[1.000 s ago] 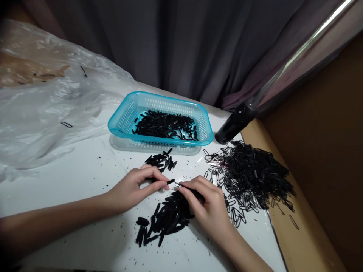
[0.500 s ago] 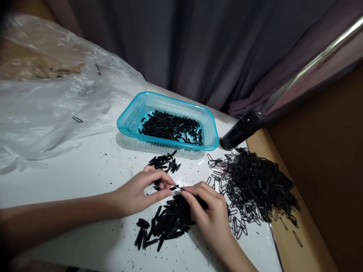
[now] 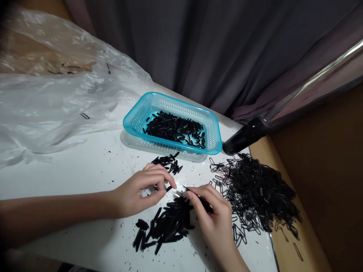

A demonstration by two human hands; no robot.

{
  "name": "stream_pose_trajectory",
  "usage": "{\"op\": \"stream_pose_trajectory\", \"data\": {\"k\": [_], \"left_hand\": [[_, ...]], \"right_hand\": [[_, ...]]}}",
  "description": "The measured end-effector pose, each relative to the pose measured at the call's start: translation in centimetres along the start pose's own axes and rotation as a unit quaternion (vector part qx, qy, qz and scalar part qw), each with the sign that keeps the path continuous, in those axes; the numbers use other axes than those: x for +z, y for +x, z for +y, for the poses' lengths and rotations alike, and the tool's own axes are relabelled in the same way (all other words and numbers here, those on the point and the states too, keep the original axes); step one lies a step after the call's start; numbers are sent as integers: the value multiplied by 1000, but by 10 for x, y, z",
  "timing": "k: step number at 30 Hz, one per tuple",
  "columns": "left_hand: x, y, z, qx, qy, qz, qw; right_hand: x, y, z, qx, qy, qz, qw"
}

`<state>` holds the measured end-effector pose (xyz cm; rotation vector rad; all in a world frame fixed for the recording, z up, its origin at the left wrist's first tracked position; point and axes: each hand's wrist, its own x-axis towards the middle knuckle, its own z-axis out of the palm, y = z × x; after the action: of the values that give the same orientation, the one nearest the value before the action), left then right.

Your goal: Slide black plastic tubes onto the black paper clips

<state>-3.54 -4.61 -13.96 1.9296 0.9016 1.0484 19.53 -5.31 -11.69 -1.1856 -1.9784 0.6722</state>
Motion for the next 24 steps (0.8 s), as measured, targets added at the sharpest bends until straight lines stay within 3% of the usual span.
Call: {"op": "stream_pose_trajectory", "data": {"k": [10,24], "left_hand": [[2,6,-10,57,-82,21,995],[3,5,-10,69,-53,41,995]], "right_hand": [[0,-7,-4,-122,-66,4,990],[1,-9,1,-201,-139,15,970]]}}
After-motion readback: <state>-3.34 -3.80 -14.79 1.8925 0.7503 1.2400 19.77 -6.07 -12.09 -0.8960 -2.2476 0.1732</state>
